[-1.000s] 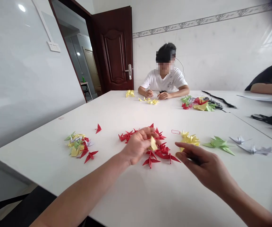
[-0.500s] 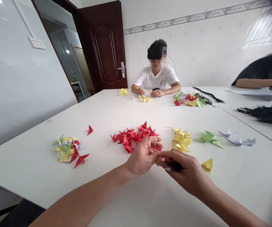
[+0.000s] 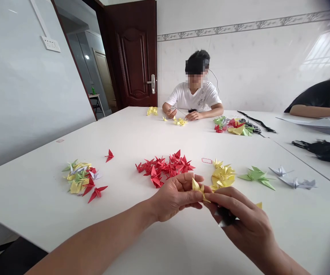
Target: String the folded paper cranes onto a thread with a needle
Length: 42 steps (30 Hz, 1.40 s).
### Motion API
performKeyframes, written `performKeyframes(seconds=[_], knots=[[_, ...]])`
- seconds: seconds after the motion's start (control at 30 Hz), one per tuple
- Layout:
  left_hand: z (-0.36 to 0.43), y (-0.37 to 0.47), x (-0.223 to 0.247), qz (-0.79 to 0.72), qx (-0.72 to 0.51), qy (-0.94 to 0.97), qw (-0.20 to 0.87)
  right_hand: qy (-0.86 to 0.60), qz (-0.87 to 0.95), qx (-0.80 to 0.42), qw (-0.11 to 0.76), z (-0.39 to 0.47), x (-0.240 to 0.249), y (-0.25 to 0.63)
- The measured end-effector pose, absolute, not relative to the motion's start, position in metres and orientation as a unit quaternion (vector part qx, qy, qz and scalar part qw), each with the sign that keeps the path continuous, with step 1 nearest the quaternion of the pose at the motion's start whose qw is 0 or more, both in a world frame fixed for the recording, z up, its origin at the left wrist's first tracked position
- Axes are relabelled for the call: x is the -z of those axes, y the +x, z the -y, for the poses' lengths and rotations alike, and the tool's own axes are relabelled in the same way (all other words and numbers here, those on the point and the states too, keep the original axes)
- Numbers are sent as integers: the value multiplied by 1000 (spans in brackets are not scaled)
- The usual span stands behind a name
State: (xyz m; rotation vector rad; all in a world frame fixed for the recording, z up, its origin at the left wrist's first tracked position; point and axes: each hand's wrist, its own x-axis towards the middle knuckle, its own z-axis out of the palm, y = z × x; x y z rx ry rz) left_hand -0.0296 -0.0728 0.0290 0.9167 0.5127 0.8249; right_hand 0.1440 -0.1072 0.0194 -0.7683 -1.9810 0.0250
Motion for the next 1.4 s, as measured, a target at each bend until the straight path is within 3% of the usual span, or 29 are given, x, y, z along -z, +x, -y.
performKeyframes(seconds=[0.2,0.33,0.47,0.8,1.4], knots=[[67,-31,-31,-289,-439,461,715,-491,728,-121,464,101,-20,147],[63,-32,-26,-292,-455,487,686,-497,730,-187,431,101,-23,147],[63,-32,-23,-285,-466,496,674,-476,770,-183,384,102,-20,145],[72,-27,-24,-306,-485,578,580,-495,766,-163,376,99,-18,147],[76,-24,-20,-288,-501,579,576,-507,748,-165,396,100,-17,145]])
